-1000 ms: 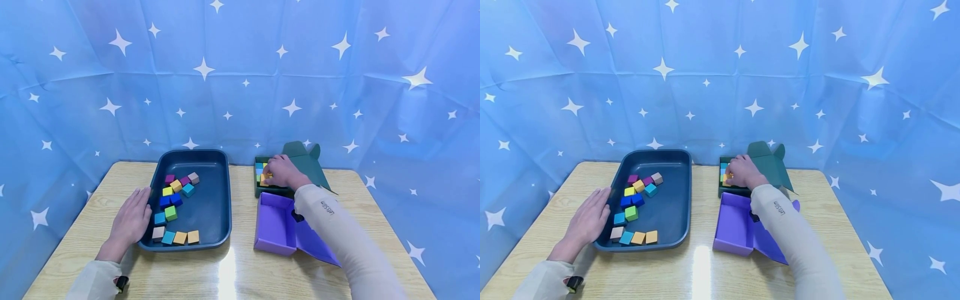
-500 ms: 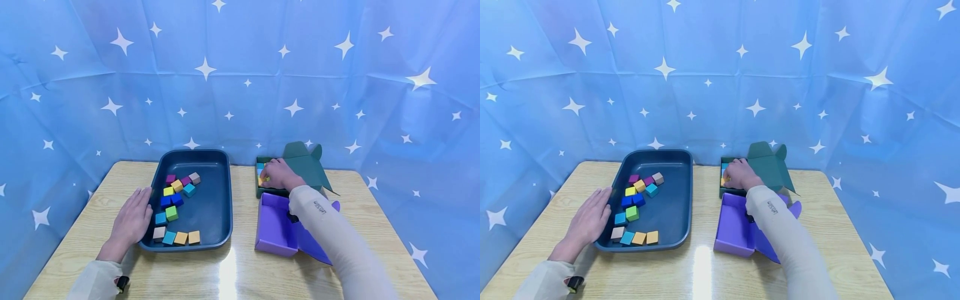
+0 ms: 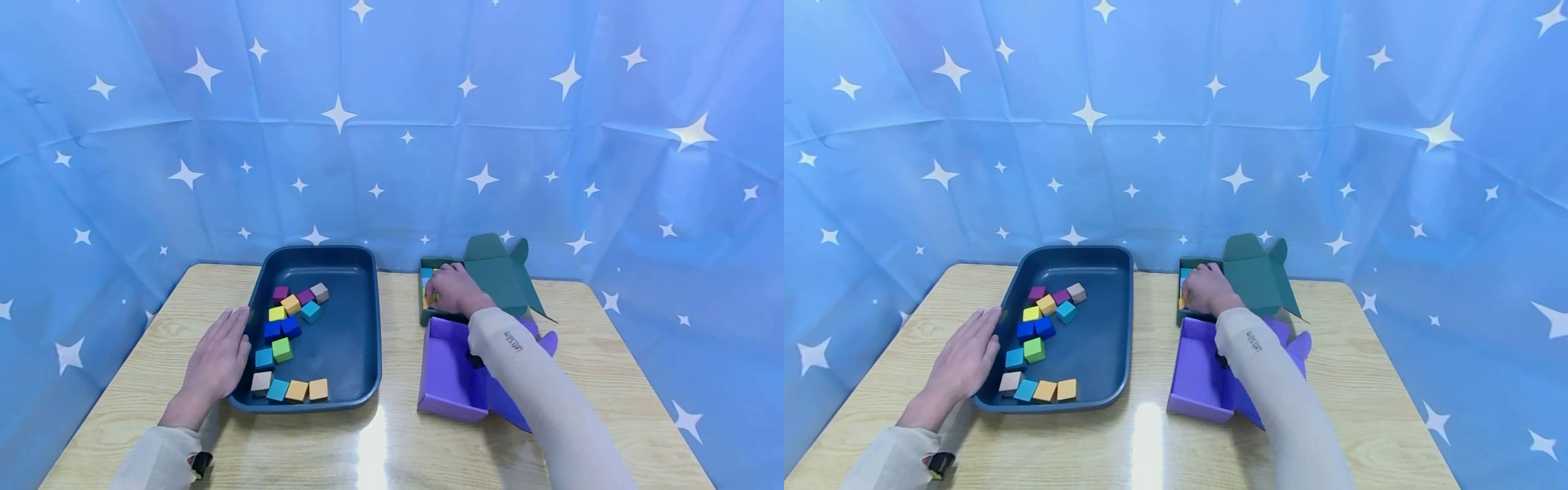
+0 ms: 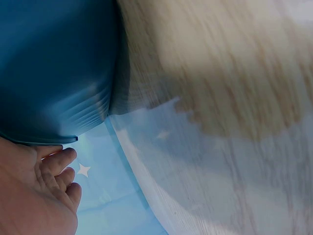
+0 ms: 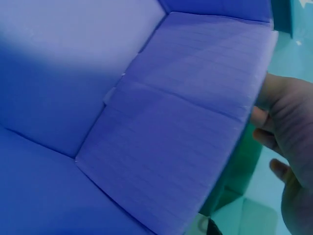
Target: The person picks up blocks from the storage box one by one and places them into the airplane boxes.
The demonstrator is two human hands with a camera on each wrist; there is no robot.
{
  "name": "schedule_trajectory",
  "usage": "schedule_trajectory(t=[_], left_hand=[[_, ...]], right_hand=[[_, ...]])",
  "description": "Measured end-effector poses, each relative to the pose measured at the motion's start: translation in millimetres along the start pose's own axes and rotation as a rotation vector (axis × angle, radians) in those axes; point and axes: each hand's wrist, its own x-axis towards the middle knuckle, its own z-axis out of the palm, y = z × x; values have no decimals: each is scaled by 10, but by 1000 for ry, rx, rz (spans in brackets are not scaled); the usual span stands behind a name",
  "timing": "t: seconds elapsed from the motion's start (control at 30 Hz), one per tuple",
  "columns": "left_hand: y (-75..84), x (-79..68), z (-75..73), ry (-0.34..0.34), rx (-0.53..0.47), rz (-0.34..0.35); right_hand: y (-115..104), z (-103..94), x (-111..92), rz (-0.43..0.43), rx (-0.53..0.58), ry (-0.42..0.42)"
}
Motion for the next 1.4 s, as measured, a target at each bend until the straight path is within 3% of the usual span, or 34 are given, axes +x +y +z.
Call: schedule_trajectory(t=[0.17, 0.4, 0.67, 1.03, 1.4], left_hand=[[0, 1, 0, 0, 0, -7], [-3, 0, 6, -5, 4, -6], [-4, -3, 1, 6, 6, 8], [5, -6, 14, -2, 3, -1], [24, -6, -7, -9, 2, -5]], right_hand=[[-3, 29, -2, 3, -51, 21], [-4, 22, -26, 14, -41, 36], [-123, -189, -15, -14, 20, 135], [-883, -400, 65, -201, -21, 166], [-1707, -350, 20, -454, -79, 38]])
